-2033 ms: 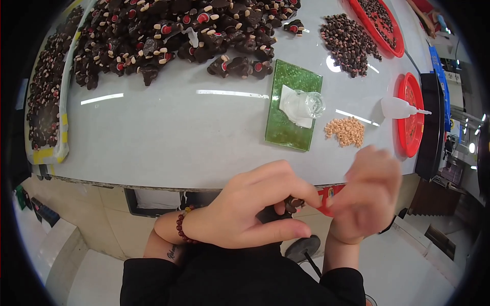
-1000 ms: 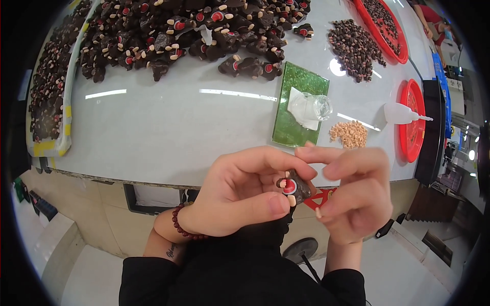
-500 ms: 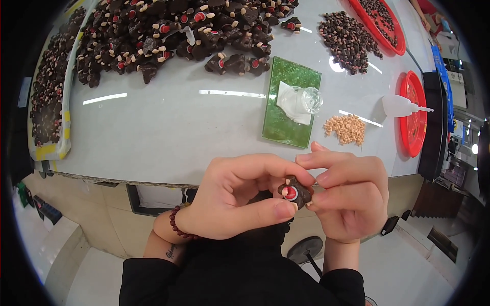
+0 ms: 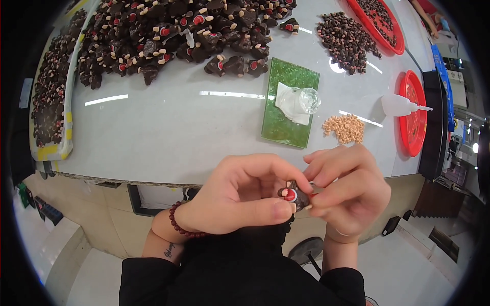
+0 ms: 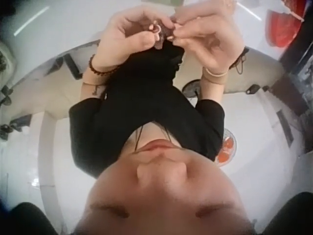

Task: The person assembles small decorative figurines by applying glue from a glue bottle to the base figurine, then attaching tiny parts and beads to it using a pick tool.

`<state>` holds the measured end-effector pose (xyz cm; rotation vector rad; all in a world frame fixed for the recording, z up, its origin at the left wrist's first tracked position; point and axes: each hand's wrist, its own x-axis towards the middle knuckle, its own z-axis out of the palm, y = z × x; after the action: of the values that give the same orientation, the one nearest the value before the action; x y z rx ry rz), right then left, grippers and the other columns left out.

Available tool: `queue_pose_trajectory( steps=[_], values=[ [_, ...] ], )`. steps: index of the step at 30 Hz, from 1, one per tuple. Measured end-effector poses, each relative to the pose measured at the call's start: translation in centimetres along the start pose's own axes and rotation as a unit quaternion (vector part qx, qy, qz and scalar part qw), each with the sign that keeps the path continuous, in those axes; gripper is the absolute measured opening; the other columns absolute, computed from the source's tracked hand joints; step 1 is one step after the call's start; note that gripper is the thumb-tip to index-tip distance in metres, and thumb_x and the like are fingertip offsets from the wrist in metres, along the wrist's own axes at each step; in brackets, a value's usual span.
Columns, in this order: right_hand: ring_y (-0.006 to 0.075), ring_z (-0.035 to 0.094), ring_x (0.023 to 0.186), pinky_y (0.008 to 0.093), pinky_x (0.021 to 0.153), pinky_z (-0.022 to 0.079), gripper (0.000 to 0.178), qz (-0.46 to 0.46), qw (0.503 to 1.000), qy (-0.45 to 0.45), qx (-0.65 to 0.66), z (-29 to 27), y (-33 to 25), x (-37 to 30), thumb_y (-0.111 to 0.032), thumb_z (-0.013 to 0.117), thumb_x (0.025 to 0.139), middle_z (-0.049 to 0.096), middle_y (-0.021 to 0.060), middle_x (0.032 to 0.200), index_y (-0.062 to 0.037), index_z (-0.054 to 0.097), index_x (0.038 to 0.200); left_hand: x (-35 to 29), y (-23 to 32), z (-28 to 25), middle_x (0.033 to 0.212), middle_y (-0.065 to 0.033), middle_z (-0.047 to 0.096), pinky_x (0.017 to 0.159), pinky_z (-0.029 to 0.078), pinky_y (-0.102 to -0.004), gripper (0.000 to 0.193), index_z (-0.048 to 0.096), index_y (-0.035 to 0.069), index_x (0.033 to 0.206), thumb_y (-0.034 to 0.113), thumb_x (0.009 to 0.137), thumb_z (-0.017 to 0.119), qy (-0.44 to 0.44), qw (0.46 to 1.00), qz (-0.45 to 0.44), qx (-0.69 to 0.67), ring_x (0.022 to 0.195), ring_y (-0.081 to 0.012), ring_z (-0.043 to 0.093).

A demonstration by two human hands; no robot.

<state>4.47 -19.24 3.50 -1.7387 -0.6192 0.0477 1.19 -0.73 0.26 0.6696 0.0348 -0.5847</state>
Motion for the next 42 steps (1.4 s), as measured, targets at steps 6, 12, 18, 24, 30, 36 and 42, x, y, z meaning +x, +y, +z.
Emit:
queue_pose_trajectory(
  steps=[6, 12, 18, 24, 30, 36, 42],
  values=[
    [0.0227, 0.060, 0.074, 0.0296, 0.063, 0.047, 0.020, -0.006, 0.996, 0.094, -0.006, -0.6, 0.4, -1.0, -0.009, 0.074, 0.065, 0.057, 0.0105, 0.081, -0.0006, 0.066, 0.081, 0.6, -1.2, -0.3, 0.091, -0.0151, 0.062, 0.070, 0.048, -0.0274, 0.050, 0.050, -0.002, 0.103, 0.038, 0.079, 0.069, -0.062, 0.975, -0.081, -0.198, 0.074, -0.0169, 0.060],
    [0.0202, 0.058, 0.071, 0.0282, 0.060, 0.045, 0.016, 0.003, 0.996, 0.085, -0.039, -0.6, 0.9, -2.1, -0.002, 0.066, 0.064, 0.057, 0.0106, 0.080, 0.0006, 0.065, 0.079, 0.5, -1.3, -0.2, 0.095, -0.0145, 0.061, 0.073, 0.046, -0.0315, 0.060, 0.044, 0.000, 0.111, 0.048, 0.081, 0.062, -0.066, 0.974, -0.100, -0.194, 0.080, -0.0201, 0.058],
    [0.0168, 0.054, 0.066, 0.0256, 0.058, 0.043, 0.013, -0.001, 0.995, 0.093, -0.045, -1.1, 1.5, -2.6, 0.000, 0.063, 0.065, 0.056, 0.0109, 0.080, 0.0024, 0.063, 0.077, -0.7, -0.1, 0.3, 0.089, -0.0077, 0.058, 0.070, 0.042, -0.0320, 0.056, 0.042, 0.003, 0.113, 0.051, 0.086, 0.053, 0.003, 0.979, -0.097, -0.180, 0.078, -0.0178, 0.053],
    [0.0192, 0.051, 0.069, 0.0263, 0.060, 0.040, 0.008, 0.000, 0.989, 0.136, -0.063, -3.2, 1.4, -4.3, -0.004, 0.057, 0.073, 0.053, 0.0111, 0.078, 0.0029, 0.057, 0.076, -6.3, 9.4, -8.9, 0.107, -0.0103, 0.058, 0.079, 0.045, -0.0358, 0.045, 0.049, 0.001, 0.119, 0.033, 0.088, 0.059, 0.376, 0.664, 0.522, 0.381, 0.094, -0.0202, 0.054],
    [0.0183, 0.050, 0.069, 0.0265, 0.059, 0.039, 0.011, 0.008, 0.989, 0.145, -0.016, -3.8, 2.4, -4.7, -0.007, 0.057, 0.077, 0.052, 0.0113, 0.079, 0.0038, 0.056, 0.079, -9.4, 14.8, -12.1, 0.093, -0.0049, 0.065, 0.074, 0.046, -0.0247, 0.026, 0.062, 0.004, 0.105, 0.012, 0.081, 0.067, 0.606, 0.225, 0.360, 0.672, 0.081, -0.0128, 0.060],
    [0.0175, 0.050, 0.068, 0.0264, 0.059, 0.039, 0.009, -0.008, 0.991, 0.132, -0.005, -3.2, 2.1, -3.9, -0.006, 0.059, 0.074, 0.051, 0.0097, 0.076, 0.0034, 0.057, 0.076, -1.9, 7.8, -5.9, 0.094, -0.0099, 0.062, 0.072, 0.046, -0.0324, 0.026, 0.062, 0.006, 0.101, 0.004, 0.076, 0.064, 0.270, 0.373, 0.297, 0.836, 0.077, -0.0245, 0.058],
    [0.0184, 0.051, 0.068, 0.0264, 0.060, 0.039, 0.008, -0.019, 0.977, 0.187, -0.103, -5.4, 2.4, -4.5, -0.002, 0.059, 0.073, 0.055, 0.0116, 0.078, 0.0040, 0.058, 0.078, -1.7, 6.3, -5.6, 0.081, -0.0104, 0.056, 0.066, 0.044, -0.0317, 0.019, 0.060, 0.003, 0.096, 0.001, 0.077, 0.062, 0.355, 0.486, 0.232, 0.764, 0.073, -0.0230, 0.056]
  ],
)
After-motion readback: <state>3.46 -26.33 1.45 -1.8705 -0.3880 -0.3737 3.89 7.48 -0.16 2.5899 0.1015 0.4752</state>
